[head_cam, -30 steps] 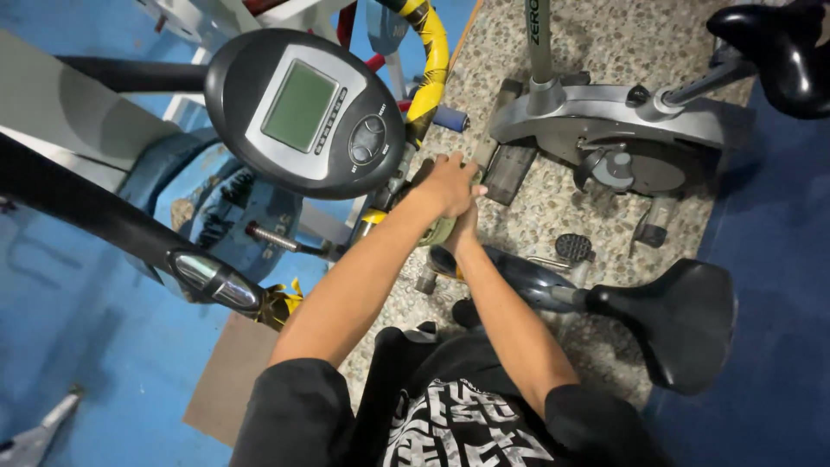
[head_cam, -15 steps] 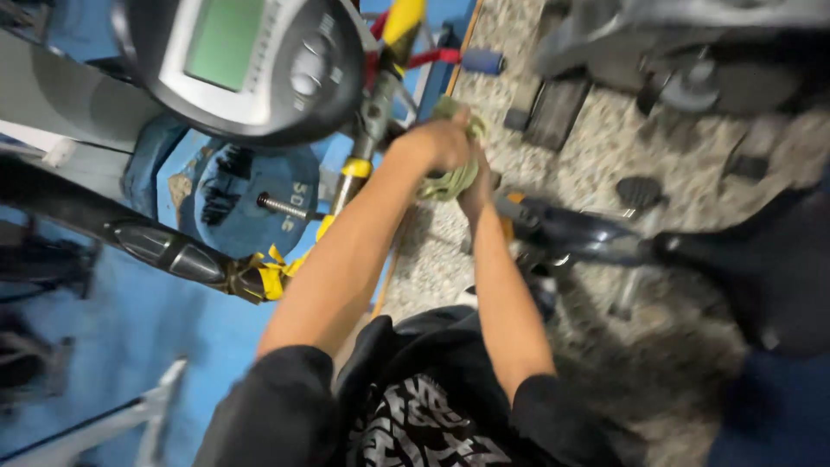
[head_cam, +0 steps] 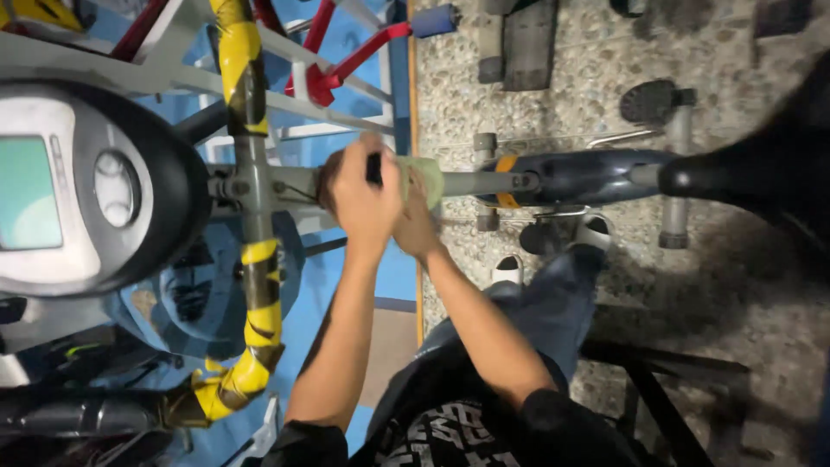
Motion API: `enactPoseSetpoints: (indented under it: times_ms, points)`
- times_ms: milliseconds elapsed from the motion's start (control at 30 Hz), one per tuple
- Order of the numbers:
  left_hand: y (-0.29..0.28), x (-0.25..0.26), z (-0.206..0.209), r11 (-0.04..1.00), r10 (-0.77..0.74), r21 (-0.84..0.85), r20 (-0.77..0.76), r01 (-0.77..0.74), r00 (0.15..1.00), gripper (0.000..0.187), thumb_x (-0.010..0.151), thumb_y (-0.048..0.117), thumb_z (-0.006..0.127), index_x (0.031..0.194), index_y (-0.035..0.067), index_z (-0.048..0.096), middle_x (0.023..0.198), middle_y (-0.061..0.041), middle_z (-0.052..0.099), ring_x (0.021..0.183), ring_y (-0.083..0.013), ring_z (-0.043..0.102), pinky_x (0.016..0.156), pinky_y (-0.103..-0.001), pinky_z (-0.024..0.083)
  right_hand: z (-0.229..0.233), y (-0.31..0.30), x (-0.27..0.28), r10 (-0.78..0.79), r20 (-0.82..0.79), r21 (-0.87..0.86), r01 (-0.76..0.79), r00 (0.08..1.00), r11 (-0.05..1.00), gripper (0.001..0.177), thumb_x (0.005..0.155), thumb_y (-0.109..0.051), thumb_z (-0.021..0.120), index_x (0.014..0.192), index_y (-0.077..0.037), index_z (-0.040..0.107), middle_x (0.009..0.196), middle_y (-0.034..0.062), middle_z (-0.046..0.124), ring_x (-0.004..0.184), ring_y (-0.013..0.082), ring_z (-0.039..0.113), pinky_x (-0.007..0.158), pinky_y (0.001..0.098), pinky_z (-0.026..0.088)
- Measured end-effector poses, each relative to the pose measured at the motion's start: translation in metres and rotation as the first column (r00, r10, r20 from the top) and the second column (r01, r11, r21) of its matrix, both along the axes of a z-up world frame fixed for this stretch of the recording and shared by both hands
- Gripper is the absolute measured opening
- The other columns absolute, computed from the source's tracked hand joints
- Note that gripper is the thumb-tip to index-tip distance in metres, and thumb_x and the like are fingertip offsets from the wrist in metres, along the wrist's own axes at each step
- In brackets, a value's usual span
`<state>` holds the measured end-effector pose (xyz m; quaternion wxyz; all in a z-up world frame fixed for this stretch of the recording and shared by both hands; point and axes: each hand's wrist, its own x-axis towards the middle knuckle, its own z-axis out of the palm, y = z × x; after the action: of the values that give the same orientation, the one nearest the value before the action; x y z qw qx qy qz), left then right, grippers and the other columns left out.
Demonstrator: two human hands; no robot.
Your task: Cleaning various pieces of gym equipment with a cloth.
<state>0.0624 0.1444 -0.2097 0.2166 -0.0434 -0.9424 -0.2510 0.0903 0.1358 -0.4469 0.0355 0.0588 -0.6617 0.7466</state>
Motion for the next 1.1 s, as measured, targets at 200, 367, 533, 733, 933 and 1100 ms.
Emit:
enactPoseSetpoints:
  times_ms: [200, 367, 533, 733, 933, 1100]
  points:
    - [-0.004, -0.014, -0.009, 0.989, -0.148, -0.012, -0.136, 0.147, 0.980, 0.013, 0.092, 0.014, 0.063, 0.092, 0.005, 0.072, 0.092, -0.010, 0.073, 0.083, -0.0335, 0.070, 0.082, -0.042, 0.054, -0.108, -0.030, 0.004, -0.357, -0.114, 0.112, 0.369, 0.927, 0.923, 0.064, 0.094, -0.035, 0.068, 0.138, 0.008, 0.054, 0.136, 0.0345, 0.055, 0.133, 0.0528, 0.047, 0.120, 0.0596, 0.025]
    - [-0.002, -0.025, -0.021, 0.993, -0.070, 0.077, -0.176, 0.085, 0.982, 0.012, 0.090, 0.001, 0.062, 0.085, -0.001, 0.072, 0.085, -0.019, 0.073, 0.076, -0.0392, 0.072, 0.074, -0.044, 0.058, -0.233, 0.012, 0.015, -0.406, -0.070, 0.265, 0.409, 0.911, 0.873, 0.057, 0.095, -0.031, 0.075, 0.138, 0.003, 0.057, 0.135, 0.0269, 0.059, 0.129, 0.0466, 0.053, 0.111, 0.0582, 0.034]
    - [0.002, -0.037, -0.014, 0.992, -0.093, -0.108, -0.224, 0.071, 0.970, 0.009, 0.078, 0.007, 0.065, 0.074, 0.005, 0.073, 0.079, -0.009, 0.076, 0.069, -0.0298, 0.073, 0.073, -0.041, 0.059, -0.218, 0.060, -0.008, -0.201, 0.055, 0.426, 0.159, 0.978, 0.891, 0.039, 0.096, -0.044, 0.070, 0.109, -0.007, 0.070, 0.105, 0.0143, 0.070, 0.100, 0.0390, 0.067, 0.101, 0.0524, 0.044]
    - [-0.006, -0.038, -0.018, 0.986, -0.149, -0.108, -0.202, 0.129, 0.968, 0.011, 0.082, 0.006, 0.063, 0.075, 0.003, 0.070, 0.081, -0.014, 0.075, 0.072, -0.0333, 0.074, 0.074, -0.043, 0.057, -0.016, 0.031, -0.034, -0.085, -0.061, 0.240, 0.098, 0.994, 0.966, 0.045, 0.089, -0.037, 0.064, 0.092, 0.009, 0.067, 0.086, 0.0323, 0.066, 0.085, 0.0569, 0.063, 0.082, 0.0650, 0.046]
    - [0.010, -0.027, -0.012, 0.993, 0.018, -0.121, 0.034, -0.014, 0.999, 0.009, 0.075, -0.001, 0.059, 0.082, -0.003, 0.064, 0.093, -0.016, 0.072, 0.089, -0.0341, 0.069, 0.089, -0.045, 0.055, -0.048, 0.009, -0.018, -0.272, 0.018, -0.061, 0.273, 0.962, 0.960, 0.049, 0.083, -0.018, 0.067, 0.123, 0.006, 0.053, 0.111, 0.0166, 0.061, 0.098, 0.0300, 0.062, 0.092, 0.0395, 0.051]
    - [0.009, -0.025, -0.019, 0.994, 0.048, -0.106, 0.055, -0.042, 0.997, 0.010, 0.074, -0.002, 0.058, 0.082, -0.004, 0.064, 0.093, -0.018, 0.072, 0.089, -0.0342, 0.070, 0.093, -0.046, 0.054, -0.191, 0.049, 0.002, -0.302, 0.007, 0.295, 0.286, 0.953, 0.911, 0.036, 0.086, -0.023, 0.061, 0.113, 0.002, 0.062, 0.103, 0.0203, 0.061, 0.089, 0.0384, 0.056, 0.084, 0.0500, 0.045]
